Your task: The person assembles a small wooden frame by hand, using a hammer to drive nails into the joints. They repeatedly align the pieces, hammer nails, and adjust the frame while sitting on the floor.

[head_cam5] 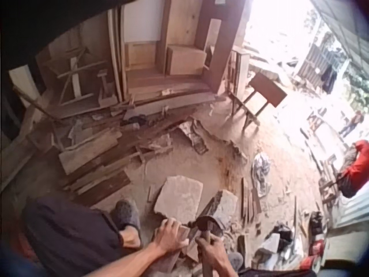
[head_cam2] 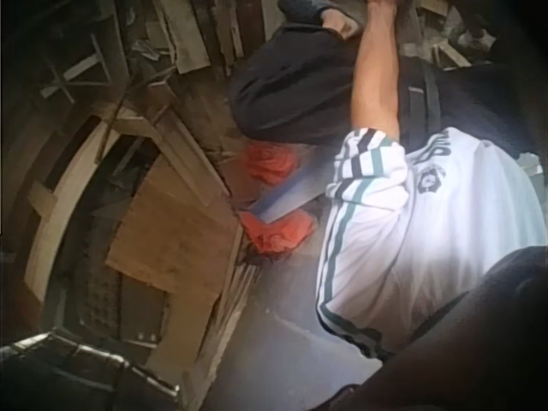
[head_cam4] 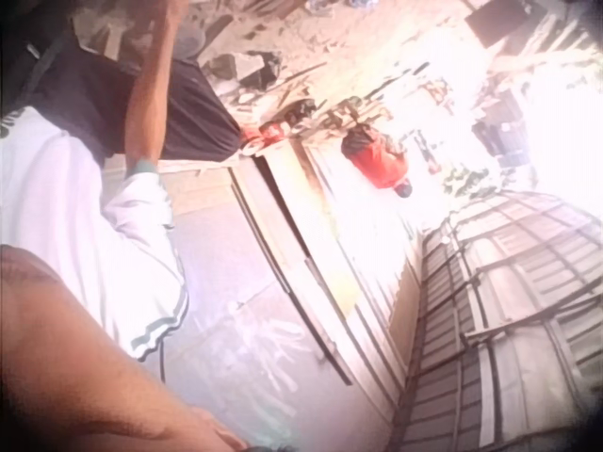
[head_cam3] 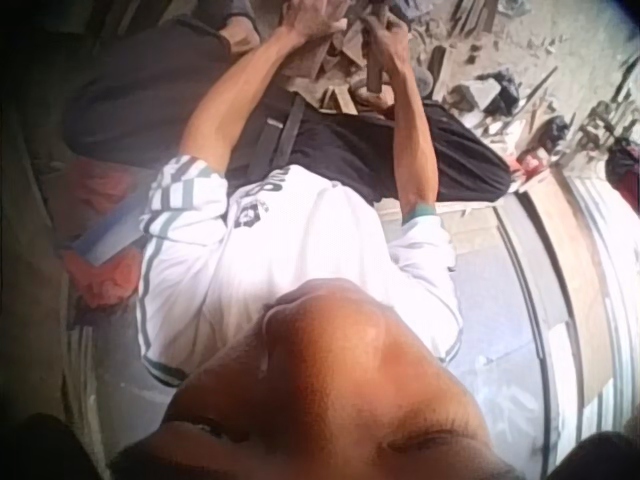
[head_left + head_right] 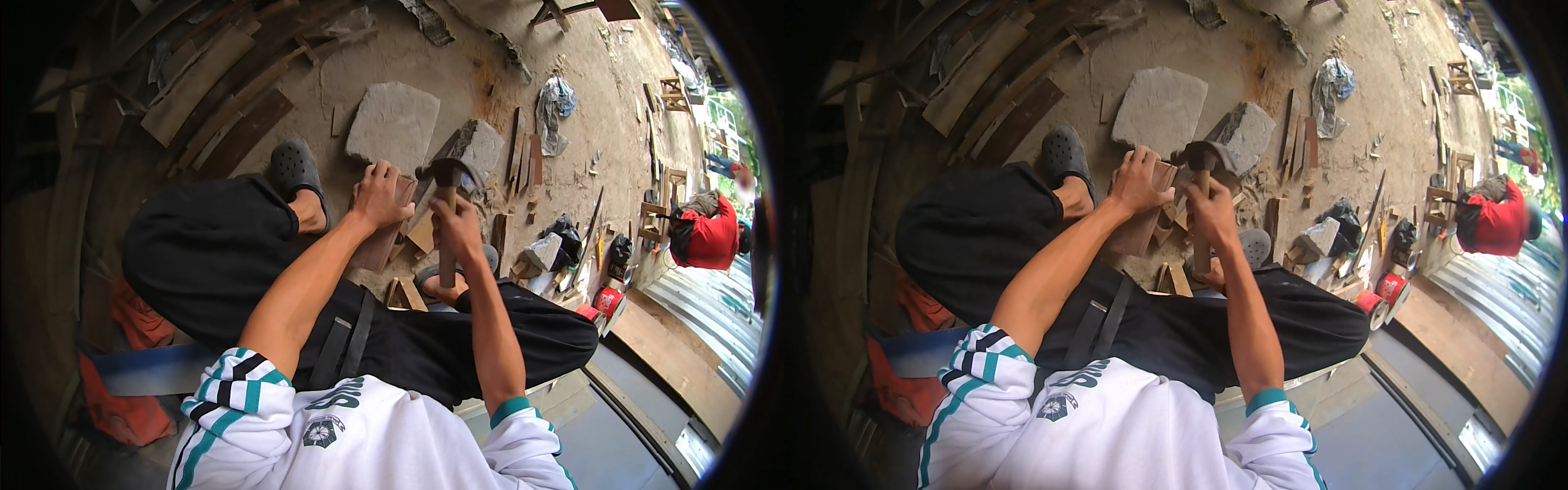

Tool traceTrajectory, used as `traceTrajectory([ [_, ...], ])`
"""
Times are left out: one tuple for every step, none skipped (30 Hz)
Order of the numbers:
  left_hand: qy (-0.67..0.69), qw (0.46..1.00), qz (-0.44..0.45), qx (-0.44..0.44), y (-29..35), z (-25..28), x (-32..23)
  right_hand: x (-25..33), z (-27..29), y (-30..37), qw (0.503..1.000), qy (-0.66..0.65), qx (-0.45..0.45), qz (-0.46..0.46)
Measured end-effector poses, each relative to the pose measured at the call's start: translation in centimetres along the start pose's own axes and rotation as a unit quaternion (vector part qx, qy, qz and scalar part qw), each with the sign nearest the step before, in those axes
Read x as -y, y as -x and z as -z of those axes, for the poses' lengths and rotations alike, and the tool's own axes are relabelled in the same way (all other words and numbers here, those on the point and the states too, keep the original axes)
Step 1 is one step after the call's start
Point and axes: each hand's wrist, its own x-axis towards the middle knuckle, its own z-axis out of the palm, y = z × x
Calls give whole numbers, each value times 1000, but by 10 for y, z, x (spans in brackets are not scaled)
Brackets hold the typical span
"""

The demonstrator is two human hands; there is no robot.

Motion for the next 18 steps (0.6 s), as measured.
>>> traceTrajectory([
  [0, 1000, -3, -7, 1, -1, 2, 13, 0, 1, 1000, 8, -6, -11],
  [-1, 1000, 0, -8, 1, -1, 2, 18, 2, -1, 1000, -1, -15, -7],
  [-3, 1000, 1, -8, 1, -2, 2, 21, 3, -3, 1000, -10, -25, -4],
  [-5, 1000, 2, -8, 0, -2, 1, 25, 5, -5, 1000, -6, -20, -11],
  [-5, 1000, 3, -6, -1, -1, 0, 28, 7, -6, 1000, -2, -15, -18],
  [-4, 1000, 5, -5, -1, -1, 0, 29, 9, -8, 1000, 2, -11, -25],
  [-4, 1000, 5, -3, -1, 0, -1, 29, 14, -12, 997, 46, 33, -47],
  [-5, 1000, 8, 4, -1, 1, -2, 29, 20, -18, 991, 88, 77, -69],
  [-7, 1000, 10, 10, -1, 2, -3, 28, 25, -22, 980, 130, 121, -90],
  [-9, 1000, 13, 16, -1, 4, -3, 33, 25, -22, 979, 139, 119, -89],
  [-12, 1000, 11, 14, -2, 5, -3, 36, 27, -24, 984, 114, 111, -79],
  [-15, 1000, 9, 11, -4, 6, -4, 38, 28, -26, 988, 90, 103, -68],
  [-16, 1000, 8, 7, -4, 5, -5, 40, 30, -28, 992, 66, 94, -58],
  [-16, 1000, 6, 7, -4, 4, -5, 44, 29, -28, 994, 48, 86, -47],
  [-17, 1000, 4, 6, -4, 4, -5, 42, 29, -29, 992, 67, 93, -53],
  [-17, 1000, -1, 4, -5, 3, -4, 42, 28, -30, 990, 85, 99, -58],
  [-19, 1000, -6, 2, -5, 3, -3, 41, 27, -30, 987, 103, 105, -63],
  [-20, 1000, -11, 0, -3, 2, -2, 39, 26, -30, 978, 160, 120, -61],
])
